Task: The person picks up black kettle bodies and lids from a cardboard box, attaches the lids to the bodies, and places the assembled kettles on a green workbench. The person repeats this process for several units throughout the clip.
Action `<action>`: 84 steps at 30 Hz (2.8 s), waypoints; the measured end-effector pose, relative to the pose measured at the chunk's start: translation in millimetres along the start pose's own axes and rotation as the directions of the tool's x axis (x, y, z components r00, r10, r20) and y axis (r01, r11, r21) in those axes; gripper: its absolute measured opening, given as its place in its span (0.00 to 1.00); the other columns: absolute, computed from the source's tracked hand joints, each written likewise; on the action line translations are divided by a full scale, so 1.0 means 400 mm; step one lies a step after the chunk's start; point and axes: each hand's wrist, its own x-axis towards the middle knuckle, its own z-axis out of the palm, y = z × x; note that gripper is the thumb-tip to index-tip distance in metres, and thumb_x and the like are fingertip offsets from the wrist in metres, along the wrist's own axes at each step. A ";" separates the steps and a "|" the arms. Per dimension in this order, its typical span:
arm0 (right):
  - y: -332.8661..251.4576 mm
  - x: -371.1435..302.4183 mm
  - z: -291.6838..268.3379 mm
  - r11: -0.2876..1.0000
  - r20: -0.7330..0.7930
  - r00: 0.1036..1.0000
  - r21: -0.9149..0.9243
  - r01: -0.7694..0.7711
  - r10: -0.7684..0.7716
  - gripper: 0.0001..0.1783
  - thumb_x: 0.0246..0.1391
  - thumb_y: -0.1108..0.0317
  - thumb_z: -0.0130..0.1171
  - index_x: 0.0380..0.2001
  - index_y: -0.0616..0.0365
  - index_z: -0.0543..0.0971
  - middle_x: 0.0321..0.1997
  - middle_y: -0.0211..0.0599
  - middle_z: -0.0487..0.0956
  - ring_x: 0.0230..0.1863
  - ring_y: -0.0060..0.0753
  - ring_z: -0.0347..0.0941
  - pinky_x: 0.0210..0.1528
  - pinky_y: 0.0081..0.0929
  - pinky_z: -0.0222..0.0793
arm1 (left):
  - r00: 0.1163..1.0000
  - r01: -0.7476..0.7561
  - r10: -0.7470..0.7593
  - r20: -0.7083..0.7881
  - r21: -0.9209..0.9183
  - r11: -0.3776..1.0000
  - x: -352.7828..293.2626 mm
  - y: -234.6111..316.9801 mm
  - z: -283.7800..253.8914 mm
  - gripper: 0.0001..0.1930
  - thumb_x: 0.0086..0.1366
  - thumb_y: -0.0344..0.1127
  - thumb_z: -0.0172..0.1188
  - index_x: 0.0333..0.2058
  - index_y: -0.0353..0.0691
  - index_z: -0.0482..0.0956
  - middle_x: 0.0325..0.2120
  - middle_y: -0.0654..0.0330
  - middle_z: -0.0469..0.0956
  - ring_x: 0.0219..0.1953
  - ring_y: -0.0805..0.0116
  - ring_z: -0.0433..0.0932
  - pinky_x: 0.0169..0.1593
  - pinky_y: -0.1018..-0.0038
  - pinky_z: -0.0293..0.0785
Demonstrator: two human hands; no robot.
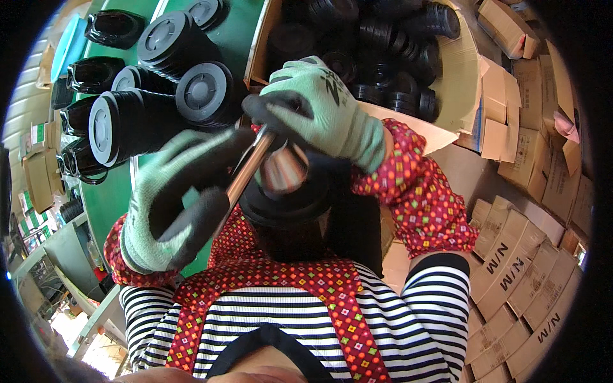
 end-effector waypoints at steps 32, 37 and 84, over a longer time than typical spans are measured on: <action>-0.088 -0.112 0.158 0.934 -0.143 0.971 0.330 -0.134 0.190 0.14 0.60 0.58 0.62 0.42 0.57 0.80 0.53 0.46 0.79 0.62 0.53 0.69 0.67 0.52 0.60 | 0.917 -0.359 0.167 0.363 0.561 0.746 0.113 0.101 0.249 0.36 0.71 0.52 0.55 0.66 0.27 0.71 0.63 0.28 0.68 0.70 0.28 0.63 0.74 0.35 0.51; -0.079 -0.098 0.160 0.974 -0.194 0.967 0.188 -0.129 0.166 0.17 0.57 0.57 0.64 0.45 0.56 0.82 0.49 0.45 0.80 0.57 0.52 0.73 0.62 0.52 0.65 | 0.971 -0.136 -0.030 0.236 0.652 0.746 0.072 0.067 0.158 0.46 0.65 0.46 0.69 0.74 0.28 0.57 0.70 0.26 0.56 0.73 0.24 0.58 0.75 0.42 0.58; -0.318 -0.099 0.108 0.644 -0.244 0.757 0.709 -0.288 0.607 0.32 0.73 0.49 0.52 0.68 0.61 0.71 0.64 0.45 0.77 0.67 0.43 0.73 0.71 0.44 0.68 | 0.798 -0.008 0.090 -0.596 0.138 0.990 -0.399 -0.492 0.159 0.51 0.51 0.43 0.81 0.72 0.37 0.64 0.70 0.44 0.64 0.74 0.45 0.62 0.75 0.55 0.61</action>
